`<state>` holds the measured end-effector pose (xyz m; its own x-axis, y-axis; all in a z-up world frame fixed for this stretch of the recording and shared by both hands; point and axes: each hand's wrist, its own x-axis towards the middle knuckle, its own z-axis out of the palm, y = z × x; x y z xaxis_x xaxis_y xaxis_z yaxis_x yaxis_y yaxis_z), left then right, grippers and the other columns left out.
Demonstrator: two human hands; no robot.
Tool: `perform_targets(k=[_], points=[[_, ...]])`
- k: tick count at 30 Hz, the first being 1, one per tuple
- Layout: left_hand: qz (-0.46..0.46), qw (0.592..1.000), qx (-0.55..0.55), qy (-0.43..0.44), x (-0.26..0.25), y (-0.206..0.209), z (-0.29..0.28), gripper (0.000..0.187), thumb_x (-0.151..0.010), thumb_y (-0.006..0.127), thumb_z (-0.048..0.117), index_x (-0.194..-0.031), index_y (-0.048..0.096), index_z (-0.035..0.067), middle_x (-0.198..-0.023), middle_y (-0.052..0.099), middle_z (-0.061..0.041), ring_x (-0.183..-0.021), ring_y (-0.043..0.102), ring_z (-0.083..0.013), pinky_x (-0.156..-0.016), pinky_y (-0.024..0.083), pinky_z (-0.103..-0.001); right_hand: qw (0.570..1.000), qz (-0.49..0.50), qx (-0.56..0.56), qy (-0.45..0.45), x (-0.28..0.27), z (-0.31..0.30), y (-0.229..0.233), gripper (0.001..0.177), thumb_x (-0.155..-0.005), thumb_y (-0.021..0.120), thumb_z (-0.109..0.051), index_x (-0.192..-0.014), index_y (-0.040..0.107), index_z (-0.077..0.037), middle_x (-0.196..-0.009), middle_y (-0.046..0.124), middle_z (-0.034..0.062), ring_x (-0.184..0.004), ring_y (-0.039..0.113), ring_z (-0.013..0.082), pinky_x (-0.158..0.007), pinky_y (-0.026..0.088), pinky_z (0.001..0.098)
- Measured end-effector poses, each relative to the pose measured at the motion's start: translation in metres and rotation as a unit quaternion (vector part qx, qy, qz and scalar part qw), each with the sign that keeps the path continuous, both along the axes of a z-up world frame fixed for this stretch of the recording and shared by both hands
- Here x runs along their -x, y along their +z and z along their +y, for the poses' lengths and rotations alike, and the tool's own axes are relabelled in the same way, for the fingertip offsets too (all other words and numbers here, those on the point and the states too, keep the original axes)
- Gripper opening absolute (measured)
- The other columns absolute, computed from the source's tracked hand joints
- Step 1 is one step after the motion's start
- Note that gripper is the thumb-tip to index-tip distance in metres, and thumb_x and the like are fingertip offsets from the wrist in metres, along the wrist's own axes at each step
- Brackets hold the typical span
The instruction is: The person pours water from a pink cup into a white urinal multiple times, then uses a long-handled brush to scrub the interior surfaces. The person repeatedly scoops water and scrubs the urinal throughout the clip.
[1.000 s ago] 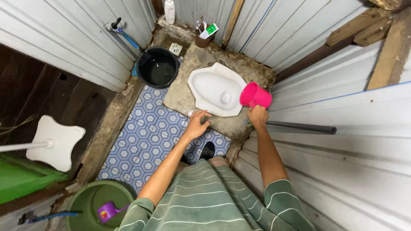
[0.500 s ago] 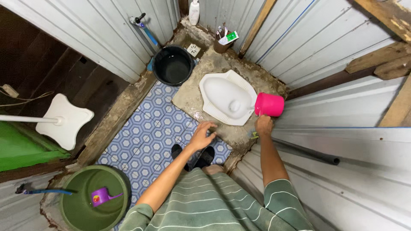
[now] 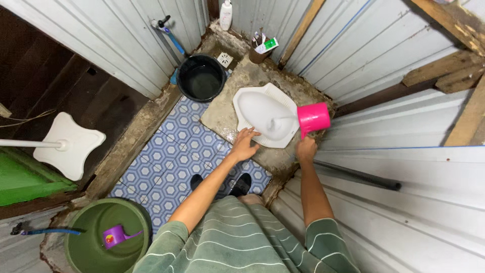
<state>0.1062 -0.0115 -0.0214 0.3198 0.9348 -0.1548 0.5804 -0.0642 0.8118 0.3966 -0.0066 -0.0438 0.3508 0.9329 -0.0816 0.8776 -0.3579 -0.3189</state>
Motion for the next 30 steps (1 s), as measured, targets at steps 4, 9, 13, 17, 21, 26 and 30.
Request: perform_targets(k=[4,9,13,17,21,26,30], points=[[-0.033,0.999,0.006,0.012,0.023,-0.002,-0.003,0.051,-0.082,0.075,0.022,-0.131,0.065,0.017,-0.156,0.044,-0.018,-0.149,0.028,-0.0404,-0.120,0.025,-0.049,0.998,-0.052,-0.011,-0.022,0.015,-0.010,0.007,0.031,-0.079,0.072,-0.024,-0.086,0.072,0.006,-0.085,0.072,0.0275,-0.078,0.073,0.0433,-0.069,0.060,0.0505],[-0.141,0.987,-0.036,0.061,0.104,-0.022,-0.016,0.040,-0.087,0.071,0.021,-0.126,0.067,0.014,-0.144,0.062,-0.014,-0.143,0.049,-0.0322,-0.120,0.038,-0.041,0.999,0.026,-0.044,-0.014,0.058,-0.011,0.016,0.034,-0.078,0.083,-0.037,-0.074,0.077,-0.003,-0.069,0.072,0.0195,-0.067,0.070,0.0370,-0.067,0.056,0.0474],[-0.148,0.981,-0.027,0.124,0.187,-0.036,-0.028,0.037,-0.085,0.074,0.018,-0.121,0.070,0.008,-0.135,0.063,-0.017,-0.130,0.057,-0.0331,-0.110,0.043,-0.040,0.965,0.225,0.065,-0.119,0.120,-0.019,0.023,0.038,-0.074,0.081,-0.037,-0.069,0.076,0.000,-0.061,0.071,0.0123,-0.056,0.069,0.0253,-0.062,0.056,0.0415],[-0.144,0.974,0.020,0.171,0.250,-0.041,-0.010,0.035,-0.084,0.073,0.016,-0.118,0.071,0.009,-0.124,0.071,-0.014,-0.120,0.066,-0.0294,-0.103,0.049,-0.037,0.944,0.294,0.121,-0.086,0.188,-0.016,0.016,0.038,-0.071,0.079,-0.039,-0.075,0.076,-0.001,-0.061,0.070,0.0123,-0.056,0.066,0.0265,-0.060,0.055,0.0468],[-0.146,0.952,0.180,0.199,0.274,-0.026,0.004,0.036,-0.088,0.070,0.018,-0.123,0.071,0.013,-0.121,0.074,-0.015,-0.098,0.068,-0.0420,-0.089,0.054,-0.044,0.970,0.167,0.164,0.064,0.239,0.003,0.004,0.045,-0.070,0.080,-0.042,-0.083,0.077,0.001,-0.077,0.074,0.0210,-0.076,0.074,0.0347,-0.076,0.057,0.0442],[-0.163,0.970,0.033,0.177,0.276,-0.023,0.031,0.034,-0.085,0.073,0.015,-0.119,0.072,0.010,-0.131,0.069,-0.015,-0.125,0.063,-0.0290,-0.104,0.048,-0.036,0.967,0.171,0.166,0.084,0.281,0.027,-0.006,0.052,-0.087,0.069,-0.046,-0.103,0.071,0.003,-0.101,0.072,0.0314,-0.102,0.069,0.0455,-0.091,0.053,0.0493],[-0.184,0.964,0.010,0.191,0.268,-0.038,0.043,0.033,-0.087,0.074,0.014,-0.120,0.072,0.008,-0.134,0.067,-0.016,-0.129,0.060,-0.0294,-0.108,0.045,-0.036,0.967,0.172,0.170,0.073,0.290,0.059,-0.019,0.049,-0.089,0.064,-0.042,-0.107,0.072,0.003,-0.104,0.071,0.0323,-0.103,0.067,0.0467,-0.093,0.052,0.0498]])
